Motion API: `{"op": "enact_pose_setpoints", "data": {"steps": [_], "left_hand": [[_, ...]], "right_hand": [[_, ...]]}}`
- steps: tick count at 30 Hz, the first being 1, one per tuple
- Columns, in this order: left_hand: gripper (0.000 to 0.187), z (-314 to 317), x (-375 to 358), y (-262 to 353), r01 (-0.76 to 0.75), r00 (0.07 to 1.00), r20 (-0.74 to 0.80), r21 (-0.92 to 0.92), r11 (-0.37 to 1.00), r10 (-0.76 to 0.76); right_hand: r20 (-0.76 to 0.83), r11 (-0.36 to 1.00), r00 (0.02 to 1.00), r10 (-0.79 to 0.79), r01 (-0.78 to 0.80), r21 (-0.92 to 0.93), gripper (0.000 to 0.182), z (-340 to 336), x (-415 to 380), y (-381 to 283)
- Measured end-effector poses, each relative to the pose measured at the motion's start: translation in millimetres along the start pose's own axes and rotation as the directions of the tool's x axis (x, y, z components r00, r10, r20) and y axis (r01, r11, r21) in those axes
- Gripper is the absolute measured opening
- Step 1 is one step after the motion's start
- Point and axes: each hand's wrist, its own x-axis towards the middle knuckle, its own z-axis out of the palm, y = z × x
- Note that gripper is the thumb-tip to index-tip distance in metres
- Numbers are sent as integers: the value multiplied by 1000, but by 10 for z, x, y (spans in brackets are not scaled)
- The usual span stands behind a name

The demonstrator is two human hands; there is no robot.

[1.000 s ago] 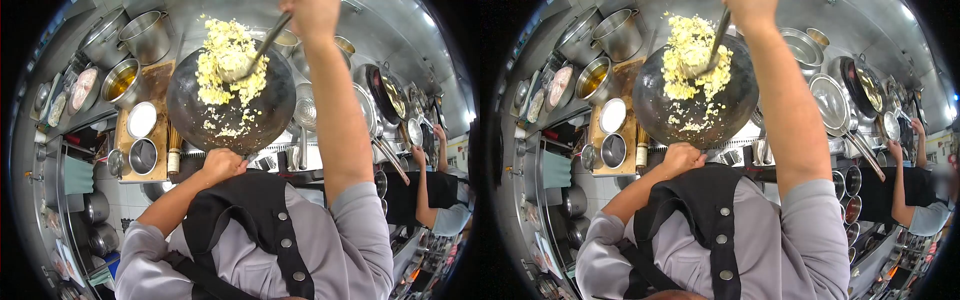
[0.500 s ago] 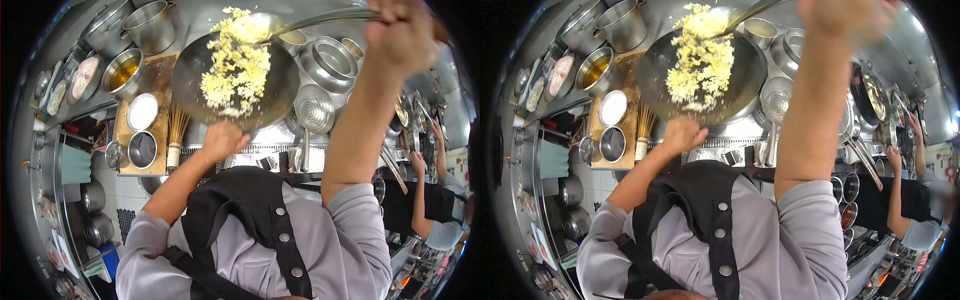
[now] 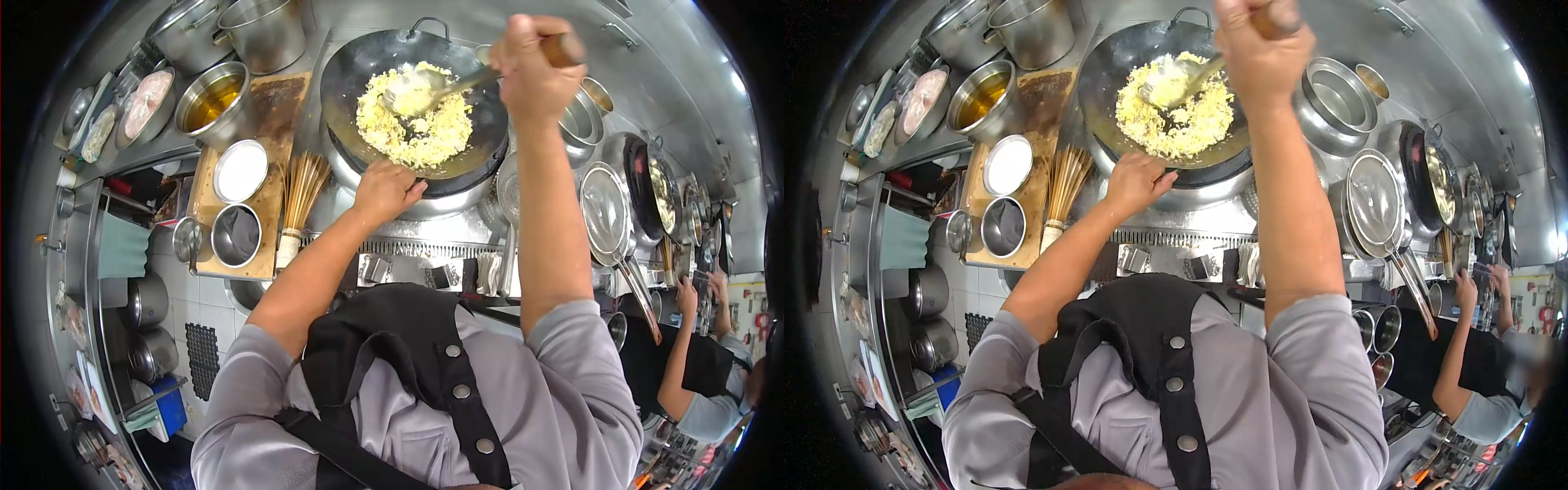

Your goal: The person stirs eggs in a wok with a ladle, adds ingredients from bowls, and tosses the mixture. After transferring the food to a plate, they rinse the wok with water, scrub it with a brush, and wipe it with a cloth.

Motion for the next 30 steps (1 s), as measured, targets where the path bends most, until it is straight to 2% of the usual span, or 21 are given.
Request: {"op": "enact_pose_setpoints", "data": {"steps": [1,2,4,5,7,8,11,12,14,15,16,18,19,20,22,23,24,26,28,30], "left_hand": [[33,16,-18,-3,-7,1000,-11,-8,1000,7],[33,13,-21,-9,-6,1000,-11,-10,1000,6],[32,-10,21,-17,-8,998,69,22,1000,7],[32,1,-13,-6,-4,997,71,22,1000,2],[34,21,15,-51,-60,997,-50,-50,997,58],[34,20,32,-64,-56,997,-55,-48,997,53],[37,48,27,-79,-53,998,-28,-55,997,51],[37,35,64,-85,-54,998,-35,-53,997,52],[32,9,33,-66,-1,997,75,-9,1000,2],[32,1,79,-80,-11,998,67,-7,1000,11],[32,-4,94,-85,7,998,64,-16,1000,-6],[33,13,20,-38,42,996,79,-38,998,-39],[33,17,30,-28,27,995,92,-8,1000,-26],[34,27,75,-32,8,995,99,24,1000,-10],[34,56,57,-94,21,992,125,30,999,-25],[35,54,62,-107,26,994,110,13,1000,-27],[35,55,48,-112,34,995,98,-6,999,-33],[35,67,75,-97,31,995,95,-5,1000,-31],[35,80,60,-89,15,995,99,-2,1000,-14],[34,66,59,-110,64,990,127,-27,998,-60]], "right_hand": [[-34,995,994,99,-100,-5,15,-38,-138,239],[-26,960,972,235,-236,-153,15,-86,-292,463],[-71,932,970,234,-245,-268,16,-179,8,532],[-72,931,968,239,-249,-266,16,-152,82,433],[-6,979,993,121,-121,-163,17,-50,289,259],[0,980,992,122,-121,-161,17,-66,229,358],[-129,926,991,44,-89,-368,19,-382,-118,912],[-124,927,992,40,-83,-367,19,-394,41,804],[-202,889,970,137,-210,-406,20,-469,392,511],[-146,925,972,186,-224,-309,20,-508,406,275],[-138,927,974,180,-215,-309,20,-536,326,208],[-143,859,985,102,-159,-486,19,-708,-75,248],[-168,910,978,127,-182,-373,18,-825,-167,342],[-168,908,977,129,-184,-375,18,-881,-104,282],[-265,963,951,160,-210,-171,20,-858,169,46],[-256,929,959,118,-197,-312,17,-670,180,-282],[-255,930,959,119,-198,-311,17,-649,61,-382],[-144,956,978,153,-184,-230,14,-701,-218,-429],[-169,951,979,111,-154,-268,16,-770,-367,-181],[-165,971,967,195,-214,-110,15,-567,-204,-264]]}}
